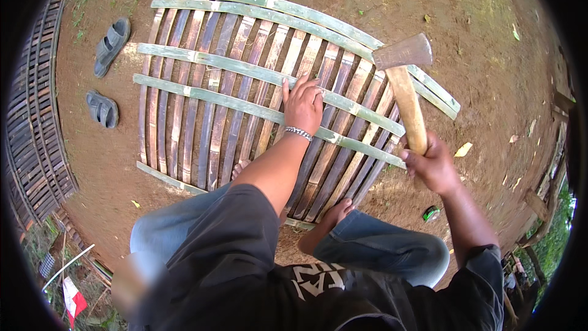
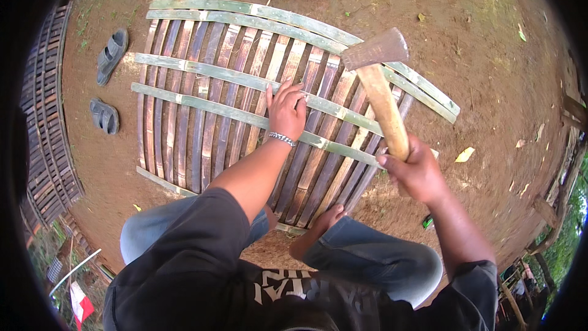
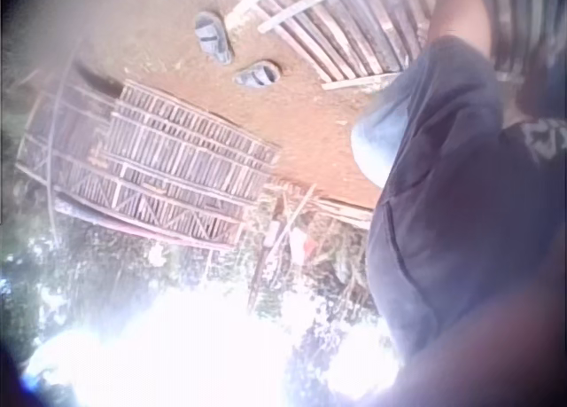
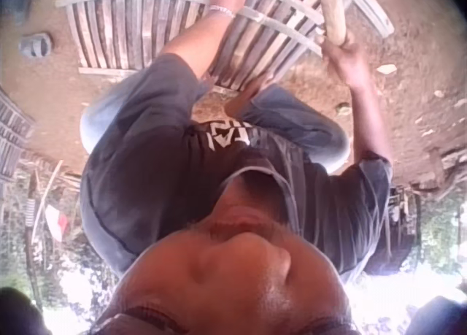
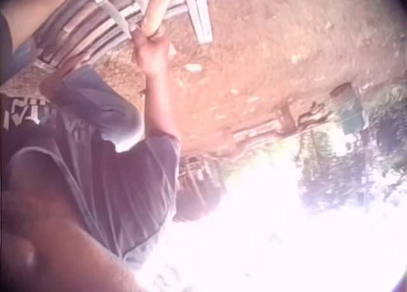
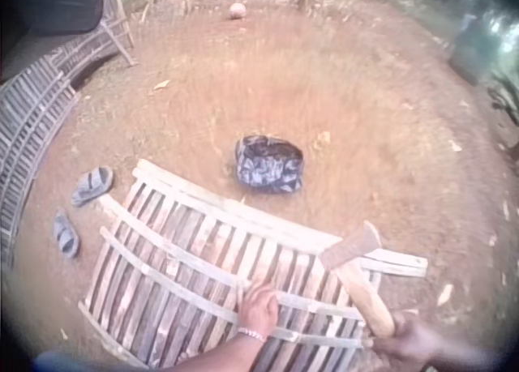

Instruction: The person sits on the ground and weaves thin bamboo strips into a larger bamboo frame. They use a wooden mallet to hammer the strips into place, securing them to the frame. The person occasionally reaches into a black plastic bag to retrieve more bamboo strips.

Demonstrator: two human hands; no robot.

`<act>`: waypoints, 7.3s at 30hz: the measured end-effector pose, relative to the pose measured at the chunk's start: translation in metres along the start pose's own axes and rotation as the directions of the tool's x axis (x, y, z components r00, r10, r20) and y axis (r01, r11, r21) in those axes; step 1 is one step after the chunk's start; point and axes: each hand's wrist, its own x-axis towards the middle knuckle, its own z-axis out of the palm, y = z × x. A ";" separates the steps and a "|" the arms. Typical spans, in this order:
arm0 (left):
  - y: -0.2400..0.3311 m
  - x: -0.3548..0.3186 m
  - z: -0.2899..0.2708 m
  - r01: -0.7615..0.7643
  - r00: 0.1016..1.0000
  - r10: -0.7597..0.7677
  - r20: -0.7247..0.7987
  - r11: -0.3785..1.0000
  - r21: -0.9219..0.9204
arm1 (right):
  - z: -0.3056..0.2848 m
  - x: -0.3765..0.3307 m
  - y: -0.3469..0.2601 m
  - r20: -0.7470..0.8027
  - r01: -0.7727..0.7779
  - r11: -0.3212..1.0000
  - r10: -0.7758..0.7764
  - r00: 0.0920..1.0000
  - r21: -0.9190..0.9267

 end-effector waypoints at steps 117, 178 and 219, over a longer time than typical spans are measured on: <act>-0.031 0.105 -0.020 -0.066 0.980 -0.030 0.197 0.883 0.464 | 0.043 0.098 0.090 -0.276 0.195 0.949 -0.262 0.925 -0.247; 0.022 0.277 -0.027 -0.145 0.944 0.152 -0.292 0.988 0.046 | 0.063 0.155 0.093 -0.546 0.243 0.896 -0.001 0.838 0.371; 0.003 0.047 -0.039 0.605 0.767 -0.400 0.502 0.712 -0.358 | 0.065 0.163 0.102 -0.531 0.181 0.949 -0.017 0.847 0.259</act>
